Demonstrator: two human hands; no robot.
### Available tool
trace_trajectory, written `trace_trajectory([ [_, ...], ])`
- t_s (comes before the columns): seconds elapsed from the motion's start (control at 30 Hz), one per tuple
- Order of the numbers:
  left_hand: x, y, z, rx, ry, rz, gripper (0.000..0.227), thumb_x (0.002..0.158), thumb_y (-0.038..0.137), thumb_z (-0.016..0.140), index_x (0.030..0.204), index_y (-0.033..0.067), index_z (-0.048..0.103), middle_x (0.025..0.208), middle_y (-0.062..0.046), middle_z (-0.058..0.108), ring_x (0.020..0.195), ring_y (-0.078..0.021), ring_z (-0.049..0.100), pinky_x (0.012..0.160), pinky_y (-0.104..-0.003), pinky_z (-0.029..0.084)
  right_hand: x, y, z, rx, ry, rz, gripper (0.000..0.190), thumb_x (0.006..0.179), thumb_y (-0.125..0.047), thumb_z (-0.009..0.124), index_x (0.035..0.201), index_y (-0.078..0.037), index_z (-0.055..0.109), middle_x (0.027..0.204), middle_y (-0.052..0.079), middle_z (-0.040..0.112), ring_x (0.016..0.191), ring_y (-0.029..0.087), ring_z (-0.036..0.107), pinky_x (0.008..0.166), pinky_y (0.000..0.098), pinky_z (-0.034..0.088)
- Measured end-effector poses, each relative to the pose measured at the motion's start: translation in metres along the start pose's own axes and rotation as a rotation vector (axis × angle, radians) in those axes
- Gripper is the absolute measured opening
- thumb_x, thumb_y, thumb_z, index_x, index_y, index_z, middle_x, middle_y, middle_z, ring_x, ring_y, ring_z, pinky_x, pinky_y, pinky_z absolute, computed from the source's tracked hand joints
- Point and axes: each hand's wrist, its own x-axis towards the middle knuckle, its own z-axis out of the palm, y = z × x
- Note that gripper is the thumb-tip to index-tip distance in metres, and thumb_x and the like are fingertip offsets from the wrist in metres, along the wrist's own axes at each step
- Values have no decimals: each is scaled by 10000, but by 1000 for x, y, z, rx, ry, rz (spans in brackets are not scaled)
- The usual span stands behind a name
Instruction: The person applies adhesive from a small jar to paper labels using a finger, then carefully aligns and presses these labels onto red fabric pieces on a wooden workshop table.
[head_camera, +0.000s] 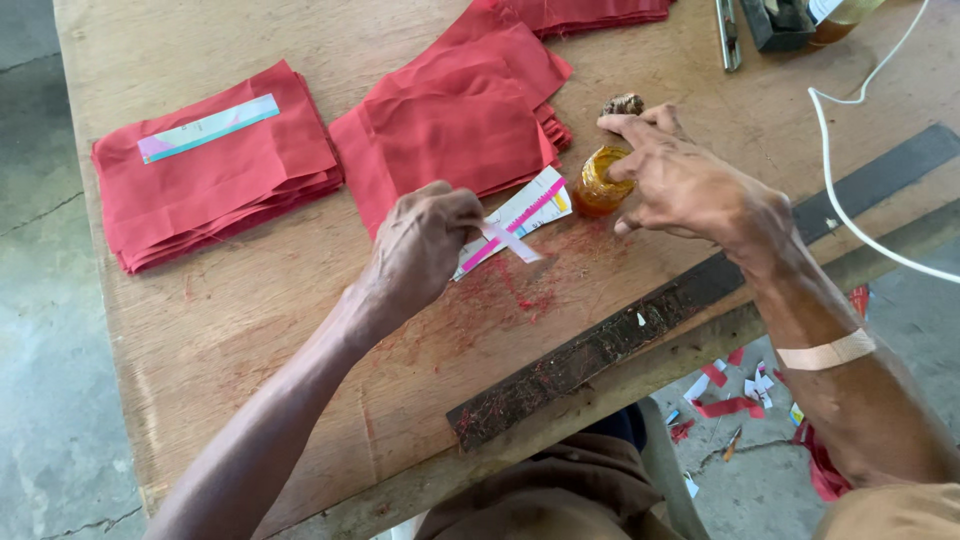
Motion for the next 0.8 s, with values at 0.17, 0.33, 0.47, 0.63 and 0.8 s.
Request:
trace_trajectory([
  [0.17,-6,8,-12,-88,-67,-226,404,894,91,788,1125,29,462,824,-205,668,788,-407,696,660,-492,493,-22,13,5,-205,343,-183,647,680,-153,906,1273,-182,649,1588,105,375,1386,336,349,1190,462,363],
  [0.33,-4,22,-14,-183,7,-120,422,846,49,804,1098,39,466,932,-182,687,880,-342,720,736,-415,553,-39,23,20,-91,522,-358,738,701,-92,909,1357,-145,577,1573,180,376,1414,383,385,1217,488,396],
  [0.47,-6,30,-10,-186,-3,-159,430,763,86,861,1032,4,535,978,-148,696,860,-299,716,709,-393,550,-41,35,34,-49,612,-488,768,771,-48,894,1422,-135,496,1611,171,366,1434,370,410,1242,483,422],
  [0.63,-11,39,-3,-208,-82,-146,243,825,73,832,1047,39,740,1051,-107,742,883,-231,748,753,-333,593,-41,28,30,-136,614,-468,616,739,-35,901,1253,-131,576,1561,176,386,1355,356,421,1168,489,445],
  [0.8,-20,60,12,-406,-206,-76,308,928,0,652,1221,54,730,1174,-100,732,878,-149,734,750,-290,597,-89,-7,11,-46,815,-364,487,948,10,827,1349,-72,563,1450,195,454,1284,308,470,931,293,579],
])
